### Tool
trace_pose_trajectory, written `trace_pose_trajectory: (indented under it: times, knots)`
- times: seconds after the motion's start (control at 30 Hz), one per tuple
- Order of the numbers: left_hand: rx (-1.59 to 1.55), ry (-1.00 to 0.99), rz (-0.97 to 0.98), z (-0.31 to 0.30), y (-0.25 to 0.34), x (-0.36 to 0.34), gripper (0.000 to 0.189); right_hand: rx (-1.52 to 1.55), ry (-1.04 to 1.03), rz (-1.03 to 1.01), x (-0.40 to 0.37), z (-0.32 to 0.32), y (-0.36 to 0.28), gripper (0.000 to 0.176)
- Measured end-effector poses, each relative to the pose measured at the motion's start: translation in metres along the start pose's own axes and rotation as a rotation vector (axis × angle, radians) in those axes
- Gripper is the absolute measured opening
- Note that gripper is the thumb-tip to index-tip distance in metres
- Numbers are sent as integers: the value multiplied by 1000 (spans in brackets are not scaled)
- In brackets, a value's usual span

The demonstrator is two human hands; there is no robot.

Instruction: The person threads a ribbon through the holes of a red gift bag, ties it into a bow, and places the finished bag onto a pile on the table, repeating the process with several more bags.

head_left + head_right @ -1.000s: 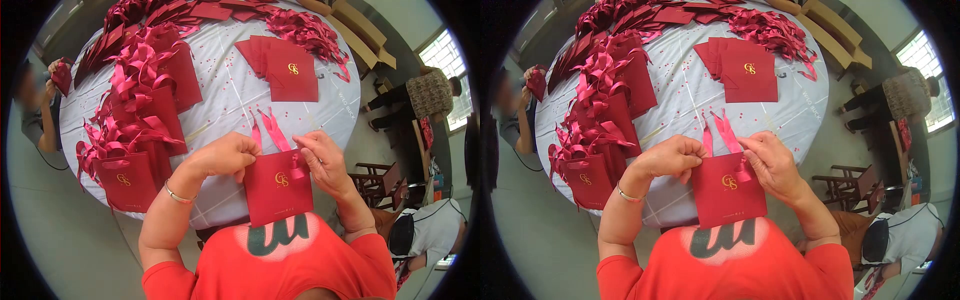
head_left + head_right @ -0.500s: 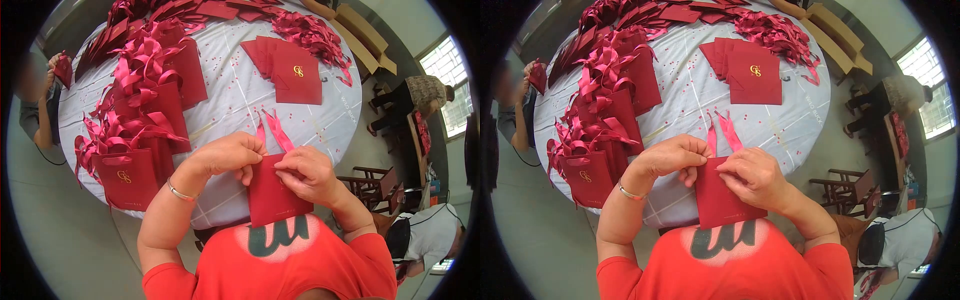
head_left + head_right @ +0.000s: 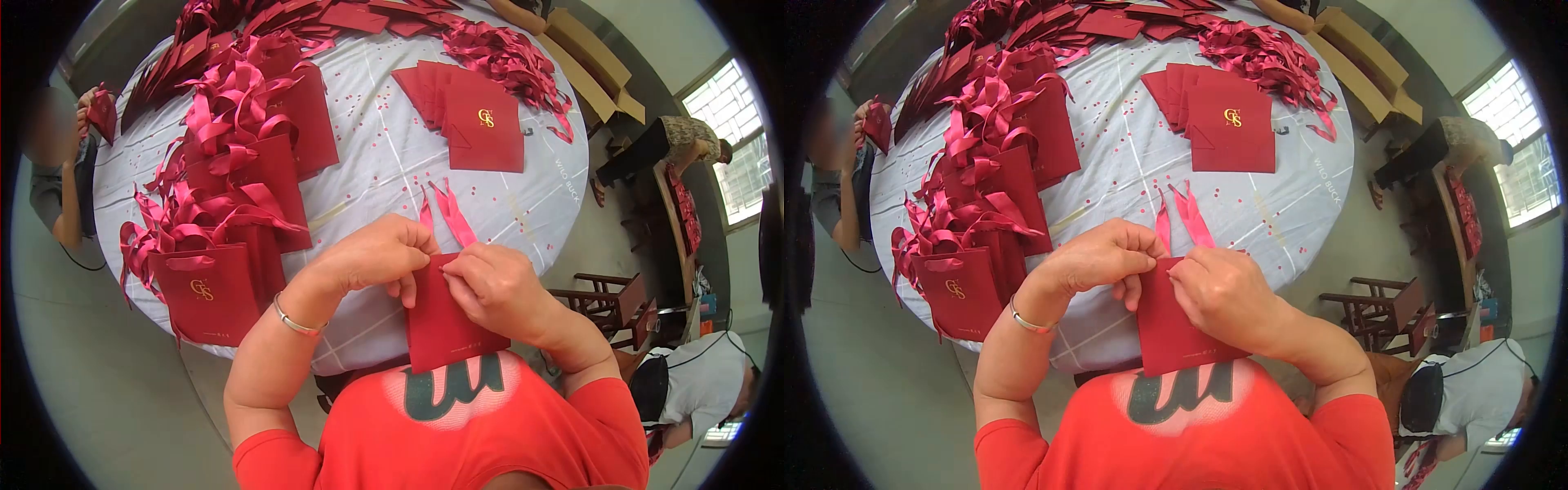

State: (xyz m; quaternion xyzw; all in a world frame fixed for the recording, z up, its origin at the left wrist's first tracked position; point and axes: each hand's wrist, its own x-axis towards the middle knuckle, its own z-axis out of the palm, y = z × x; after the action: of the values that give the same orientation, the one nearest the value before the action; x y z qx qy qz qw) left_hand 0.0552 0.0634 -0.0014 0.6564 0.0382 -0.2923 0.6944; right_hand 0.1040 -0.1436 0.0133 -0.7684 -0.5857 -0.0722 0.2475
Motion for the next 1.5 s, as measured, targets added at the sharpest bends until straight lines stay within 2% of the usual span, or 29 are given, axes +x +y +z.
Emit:
trace_pose_trajectory:
  times: [0.2,0.33,0.4,0.47,0.5,0.53,0.6,0.67,0.7,0.77,0.83,0.9,0.93,1.03,1.07,1.13,1.27,1.4,1.47,1.5]
  knots:
    - [69,81,2,7,-1,2,18,-97,-228,113,17,-10,-13,6]
    - [119,125,8,9,-4,4,20,-140,-264,107,22,3,-11,5]
    - [156,135,-5,9,-3,3,20,-15,-223,205,23,8,0,6]
    - [119,166,62,9,-1,1,21,352,-253,461,32,-4,10,9]
    - [117,165,61,11,-1,1,21,365,-263,519,30,-4,13,9]
    - [137,170,51,12,-1,1,21,367,-262,521,27,-2,16,9]
    - [169,168,37,15,-1,2,20,286,-160,235,21,2,24,12]
    - [177,187,96,16,-3,2,19,543,-222,270,24,-3,38,13]
    - [190,174,92,18,-3,2,19,904,-375,680,29,-13,43,13]
    - [194,212,147,21,-4,0,16,1055,-425,725,32,-15,64,13]
    - [227,213,153,27,0,-1,14,1062,-446,654,36,-12,72,12]
    - [242,257,166,34,4,-3,13,911,-730,545,45,-12,76,11]
    - [261,237,165,36,6,-4,13,859,-771,514,48,-6,80,14]
    - [291,327,196,43,12,-6,16,894,-930,610,62,-3,86,23]
    - [309,308,196,45,12,-6,16,900,-904,620,64,-1,87,23]
    - [276,354,194,46,10,-5,19,976,-1087,618,67,6,89,22]
    - [301,318,188,43,7,-3,21,1044,-1038,712,61,14,85,22]
    - [268,279,214,42,5,-2,21,1048,-904,658,52,21,81,24]
    - [275,309,169,44,8,-4,23,755,-663,607,52,0,63,25]
    - [276,308,166,45,9,-5,23,759,-662,607,49,2,65,25]
